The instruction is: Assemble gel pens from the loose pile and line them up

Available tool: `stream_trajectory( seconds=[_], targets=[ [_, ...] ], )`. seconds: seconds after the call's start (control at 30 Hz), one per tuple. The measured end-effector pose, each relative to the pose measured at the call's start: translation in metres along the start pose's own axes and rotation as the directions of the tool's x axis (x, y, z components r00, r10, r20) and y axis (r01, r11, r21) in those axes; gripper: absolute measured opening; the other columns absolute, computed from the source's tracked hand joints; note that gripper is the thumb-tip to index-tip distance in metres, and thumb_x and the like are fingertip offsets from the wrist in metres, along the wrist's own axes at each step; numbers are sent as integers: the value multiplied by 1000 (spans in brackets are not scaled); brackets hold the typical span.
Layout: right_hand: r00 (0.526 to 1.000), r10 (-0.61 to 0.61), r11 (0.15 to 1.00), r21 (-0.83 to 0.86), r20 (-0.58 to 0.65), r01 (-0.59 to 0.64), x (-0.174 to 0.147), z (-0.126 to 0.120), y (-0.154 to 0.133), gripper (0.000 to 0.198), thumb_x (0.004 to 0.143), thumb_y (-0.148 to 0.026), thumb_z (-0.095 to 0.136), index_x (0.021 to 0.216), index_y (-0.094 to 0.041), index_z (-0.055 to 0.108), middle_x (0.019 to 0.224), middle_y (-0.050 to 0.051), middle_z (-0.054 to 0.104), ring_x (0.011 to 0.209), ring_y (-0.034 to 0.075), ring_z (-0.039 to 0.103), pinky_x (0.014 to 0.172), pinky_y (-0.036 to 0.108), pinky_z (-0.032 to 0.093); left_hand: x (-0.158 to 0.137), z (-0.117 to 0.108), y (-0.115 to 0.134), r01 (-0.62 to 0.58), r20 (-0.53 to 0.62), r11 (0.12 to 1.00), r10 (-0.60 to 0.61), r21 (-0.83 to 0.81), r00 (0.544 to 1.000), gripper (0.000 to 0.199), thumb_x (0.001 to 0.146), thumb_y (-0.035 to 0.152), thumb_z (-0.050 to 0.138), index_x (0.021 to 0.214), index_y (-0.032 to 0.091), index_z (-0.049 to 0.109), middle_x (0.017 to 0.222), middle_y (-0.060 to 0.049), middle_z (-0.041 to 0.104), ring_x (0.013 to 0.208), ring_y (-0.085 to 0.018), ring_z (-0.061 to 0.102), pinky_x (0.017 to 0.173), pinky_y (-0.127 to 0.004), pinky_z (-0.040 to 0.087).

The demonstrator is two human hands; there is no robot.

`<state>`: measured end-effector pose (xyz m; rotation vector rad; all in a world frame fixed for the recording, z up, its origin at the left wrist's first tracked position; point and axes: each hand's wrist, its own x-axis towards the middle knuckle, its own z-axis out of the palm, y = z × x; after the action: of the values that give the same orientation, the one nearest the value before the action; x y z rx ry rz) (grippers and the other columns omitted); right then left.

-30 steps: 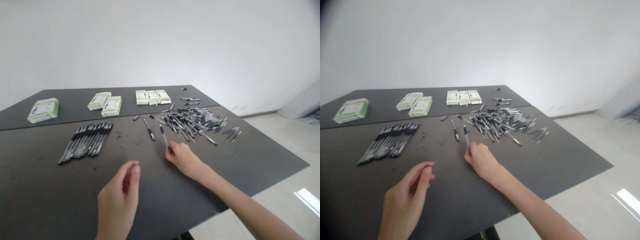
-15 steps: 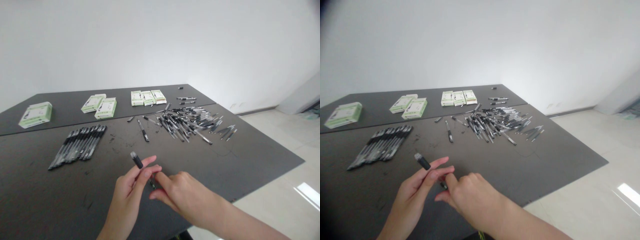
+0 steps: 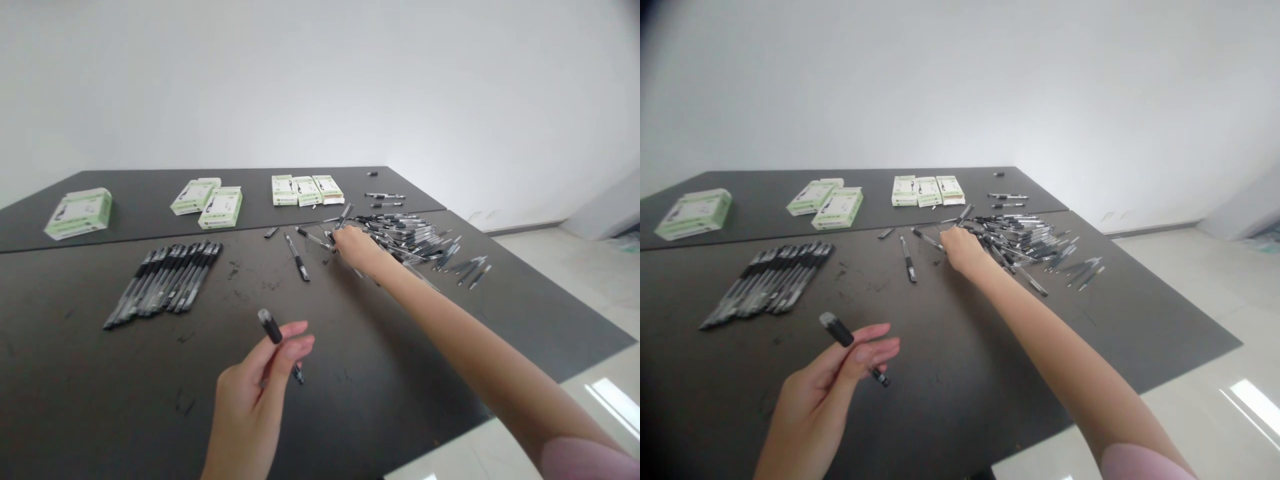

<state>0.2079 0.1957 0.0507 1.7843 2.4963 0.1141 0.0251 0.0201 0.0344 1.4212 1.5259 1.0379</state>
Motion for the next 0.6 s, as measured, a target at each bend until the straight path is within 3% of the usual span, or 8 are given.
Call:
stream_trajectory(
  seconds=[0.37,0.6],
  targets=[
    [999,39,998,38,14,-39,8,13,12,24,89,-25,44,100,-14,63,98,13,66,98,23,61,82,27,43,-4,-1,0,-93,-6,996,93,16,996,27,85,44,48,94,26,66,83,4,74,73,-10,69,67,-15,54],
    [997,74,997,25,38,-75,11,12,15,22,83,-22,52,97,-10,64,98,18,66,96,27,62,79,30,43,-4,0,3,-94,-17,996,94,-11,995,25,85,43,49,94,26,65,79,5,74,73,-10,69,68,-15,54]
  ],
)
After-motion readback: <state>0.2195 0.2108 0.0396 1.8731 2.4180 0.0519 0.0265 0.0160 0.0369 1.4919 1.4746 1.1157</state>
